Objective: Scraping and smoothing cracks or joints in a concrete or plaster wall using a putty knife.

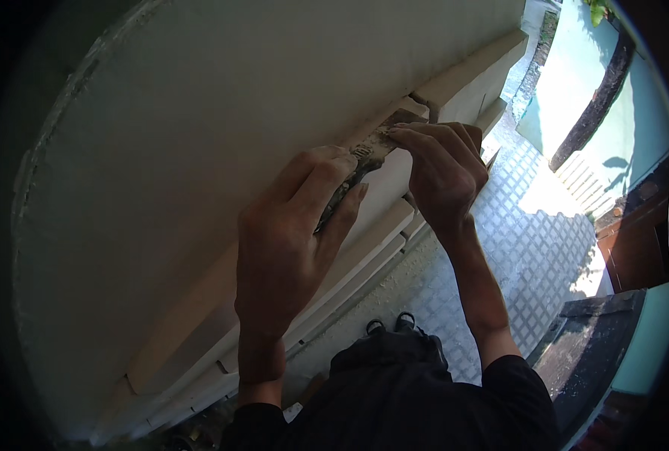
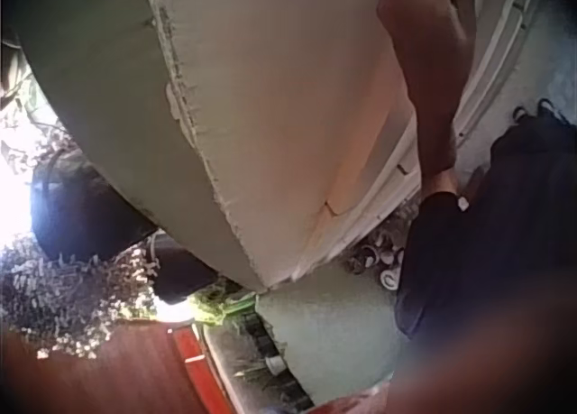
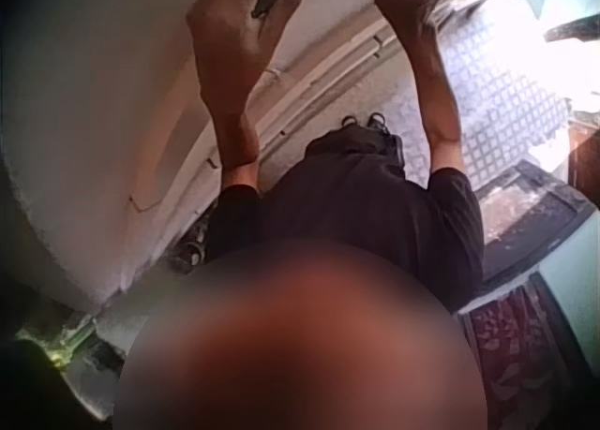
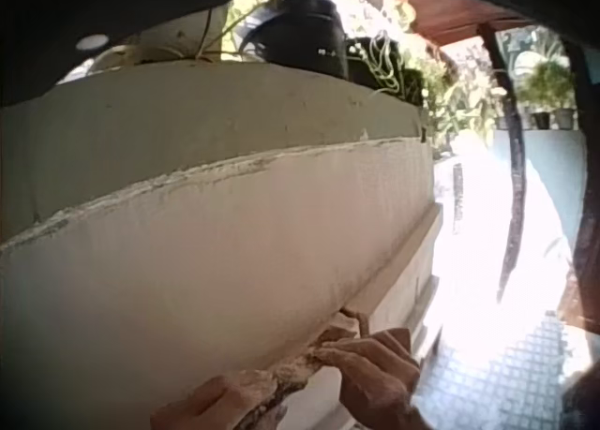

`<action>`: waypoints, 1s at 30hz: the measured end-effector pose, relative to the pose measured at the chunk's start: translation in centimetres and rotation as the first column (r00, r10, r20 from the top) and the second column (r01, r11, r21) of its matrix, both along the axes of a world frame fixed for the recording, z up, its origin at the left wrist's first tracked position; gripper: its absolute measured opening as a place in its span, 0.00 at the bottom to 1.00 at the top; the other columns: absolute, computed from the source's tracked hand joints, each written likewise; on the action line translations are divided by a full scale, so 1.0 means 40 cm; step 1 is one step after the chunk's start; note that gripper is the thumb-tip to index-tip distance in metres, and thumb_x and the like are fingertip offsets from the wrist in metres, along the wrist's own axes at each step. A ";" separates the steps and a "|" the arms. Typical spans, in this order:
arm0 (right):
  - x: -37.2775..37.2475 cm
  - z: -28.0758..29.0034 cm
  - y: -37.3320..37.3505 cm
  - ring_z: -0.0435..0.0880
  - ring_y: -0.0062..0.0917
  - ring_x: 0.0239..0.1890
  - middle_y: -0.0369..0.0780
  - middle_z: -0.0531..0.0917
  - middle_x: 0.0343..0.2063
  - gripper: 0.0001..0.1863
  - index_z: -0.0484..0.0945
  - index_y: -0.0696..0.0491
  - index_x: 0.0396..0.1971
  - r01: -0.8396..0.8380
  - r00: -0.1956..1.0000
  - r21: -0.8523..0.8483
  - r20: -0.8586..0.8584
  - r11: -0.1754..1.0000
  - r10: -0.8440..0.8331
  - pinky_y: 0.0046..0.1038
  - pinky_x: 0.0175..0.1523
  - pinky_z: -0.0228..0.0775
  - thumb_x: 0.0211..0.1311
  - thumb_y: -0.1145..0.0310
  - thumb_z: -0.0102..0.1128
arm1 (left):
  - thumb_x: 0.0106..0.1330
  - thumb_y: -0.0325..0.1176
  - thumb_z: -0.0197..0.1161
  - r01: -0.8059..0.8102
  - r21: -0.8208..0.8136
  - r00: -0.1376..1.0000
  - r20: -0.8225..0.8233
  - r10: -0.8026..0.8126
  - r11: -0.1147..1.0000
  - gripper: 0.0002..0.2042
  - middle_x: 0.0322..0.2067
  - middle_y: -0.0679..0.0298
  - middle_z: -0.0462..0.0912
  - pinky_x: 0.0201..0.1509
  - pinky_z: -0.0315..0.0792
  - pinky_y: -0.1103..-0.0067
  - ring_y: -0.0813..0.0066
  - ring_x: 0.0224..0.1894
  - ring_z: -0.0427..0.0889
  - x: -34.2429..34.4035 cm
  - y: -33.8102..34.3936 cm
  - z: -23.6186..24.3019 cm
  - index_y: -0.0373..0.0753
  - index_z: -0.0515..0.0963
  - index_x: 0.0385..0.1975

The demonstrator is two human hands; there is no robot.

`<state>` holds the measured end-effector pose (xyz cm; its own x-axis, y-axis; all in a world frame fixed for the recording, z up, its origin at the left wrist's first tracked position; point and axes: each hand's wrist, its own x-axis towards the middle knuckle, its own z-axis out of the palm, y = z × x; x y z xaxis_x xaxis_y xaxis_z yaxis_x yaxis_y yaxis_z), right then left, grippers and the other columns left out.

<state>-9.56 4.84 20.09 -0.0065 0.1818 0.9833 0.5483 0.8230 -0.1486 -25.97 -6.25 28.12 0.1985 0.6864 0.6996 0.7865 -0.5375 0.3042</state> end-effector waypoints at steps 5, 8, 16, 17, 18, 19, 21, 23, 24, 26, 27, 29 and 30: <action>0.000 0.015 0.012 0.83 0.20 0.32 0.32 0.88 0.30 0.09 0.87 0.47 0.31 0.026 1.000 -0.010 -0.003 1.000 -0.026 0.26 0.43 0.67 0.53 0.79 0.67 | 0.66 0.28 0.65 -0.003 -0.042 1.000 -0.008 0.002 0.999 0.08 0.41 0.57 0.82 0.41 0.81 0.70 0.61 0.40 0.86 0.001 0.007 0.015 0.34 0.78 0.41; 0.006 0.000 0.013 0.83 0.20 0.32 0.32 0.88 0.30 0.09 0.87 0.47 0.31 0.020 1.000 -0.006 0.005 1.000 -0.020 0.26 0.43 0.67 0.53 0.79 0.67 | 0.66 0.28 0.65 -0.004 -0.032 1.000 -0.006 0.004 0.999 0.08 0.41 0.57 0.82 0.41 0.80 0.70 0.61 0.41 0.86 0.004 0.008 0.003 0.35 0.77 0.41; 0.008 0.003 -0.011 0.84 0.21 0.32 0.32 0.87 0.28 0.09 0.87 0.47 0.30 0.023 1.000 0.019 0.018 1.000 -0.023 0.26 0.42 0.67 0.53 0.80 0.67 | 0.66 0.28 0.65 0.038 0.053 0.999 -0.005 -0.037 0.998 0.08 0.40 0.57 0.81 0.39 0.79 0.68 0.59 0.37 0.86 0.002 -0.012 0.002 0.34 0.77 0.40; 0.012 0.004 0.002 0.84 0.21 0.32 0.32 0.87 0.28 0.09 0.87 0.47 0.30 0.026 0.999 0.023 0.020 0.999 -0.026 0.26 0.42 0.67 0.53 0.80 0.67 | 0.66 0.28 0.65 0.041 0.057 0.999 -0.004 -0.041 0.998 0.08 0.40 0.57 0.81 0.39 0.79 0.68 0.59 0.37 0.86 0.003 0.003 -0.001 0.34 0.77 0.40; 0.013 0.008 0.007 0.84 0.21 0.32 0.32 0.87 0.29 0.09 0.87 0.47 0.30 0.029 1.000 0.006 0.008 1.000 -0.029 0.26 0.42 0.67 0.52 0.80 0.67 | 0.66 0.28 0.64 0.031 0.003 0.999 0.015 -0.031 1.000 0.08 0.40 0.57 0.81 0.38 0.78 0.68 0.59 0.36 0.85 0.001 0.014 -0.001 0.34 0.76 0.41; 0.013 0.011 0.011 0.84 0.21 0.32 0.32 0.87 0.29 0.10 0.87 0.47 0.30 0.032 0.999 -0.012 -0.003 0.999 -0.032 0.27 0.43 0.68 0.52 0.80 0.67 | 0.66 0.28 0.64 0.023 -0.050 0.999 0.034 -0.021 0.998 0.08 0.39 0.57 0.81 0.38 0.78 0.68 0.59 0.36 0.85 0.000 0.017 0.000 0.34 0.76 0.41; 0.011 0.014 0.003 0.84 0.21 0.32 0.32 0.88 0.29 0.10 0.87 0.47 0.30 0.044 0.999 -0.005 0.006 0.999 -0.044 0.27 0.43 0.68 0.52 0.81 0.67 | 0.66 0.28 0.64 0.015 -0.047 1.000 0.025 -0.013 0.999 0.08 0.39 0.57 0.81 0.38 0.78 0.68 0.59 0.36 0.85 0.009 0.006 0.009 0.34 0.76 0.40; 0.009 0.017 -0.016 0.85 0.23 0.34 0.34 0.88 0.30 0.08 0.87 0.51 0.29 -0.003 0.999 -0.031 0.034 1.000 0.004 0.25 0.44 0.71 0.52 0.81 0.68 | 0.66 0.28 0.64 0.005 -0.042 1.000 0.020 -0.004 0.999 0.07 0.39 0.57 0.81 0.39 0.78 0.68 0.59 0.37 0.85 0.011 0.002 0.003 0.34 0.76 0.40; 0.012 0.019 -0.014 0.85 0.23 0.34 0.34 0.88 0.30 0.08 0.87 0.51 0.29 -0.003 0.999 -0.028 0.032 1.000 0.004 0.25 0.44 0.71 0.52 0.81 0.68 | 0.66 0.27 0.64 0.006 -0.018 1.000 0.020 -0.006 1.000 0.07 0.40 0.57 0.81 0.39 0.77 0.67 0.58 0.37 0.85 0.004 -0.007 0.000 0.34 0.76 0.40; 0.019 0.019 0.002 0.85 0.23 0.34 0.34 0.88 0.29 0.08 0.87 0.51 0.29 0.033 0.998 -0.029 0.051 0.999 -0.032 0.25 0.44 0.71 0.52 0.81 0.68 | 0.66 0.27 0.64 0.007 0.008 1.000 0.020 -0.007 1.000 0.07 0.40 0.57 0.81 0.39 0.77 0.67 0.58 0.37 0.85 0.005 -0.008 -0.001 0.34 0.76 0.40; 0.015 0.019 0.006 0.85 0.23 0.34 0.34 0.88 0.29 0.08 0.87 0.51 0.29 0.030 0.998 -0.028 0.051 0.999 -0.028 0.25 0.44 0.71 0.52 0.81 0.68 | 0.66 0.28 0.64 -0.001 -0.029 1.000 0.019 0.001 1.000 0.07 0.40 0.57 0.81 0.38 0.77 0.67 0.58 0.36 0.85 0.013 0.002 -0.001 0.35 0.76 0.41; 0.008 0.020 0.008 0.84 0.22 0.33 0.32 0.88 0.29 0.09 0.86 0.48 0.29 0.035 0.999 -0.023 -0.009 0.999 -0.035 0.26 0.44 0.67 0.52 0.81 0.66 | 0.67 0.28 0.64 -0.013 -0.065 1.000 0.018 0.014 0.998 0.07 0.40 0.57 0.81 0.37 0.77 0.67 0.58 0.36 0.85 0.011 -0.007 0.001 0.35 0.76 0.41; 0.008 0.017 0.006 0.84 0.22 0.33 0.32 0.88 0.29 0.09 0.86 0.48 0.29 0.033 0.999 -0.018 -0.007 0.999 -0.033 0.26 0.44 0.67 0.52 0.81 0.66 | 0.67 0.29 0.64 0.000 -0.026 1.000 0.006 0.000 1.000 0.08 0.40 0.57 0.81 0.37 0.77 0.67 0.58 0.35 0.85 0.006 -0.011 0.002 0.35 0.76 0.41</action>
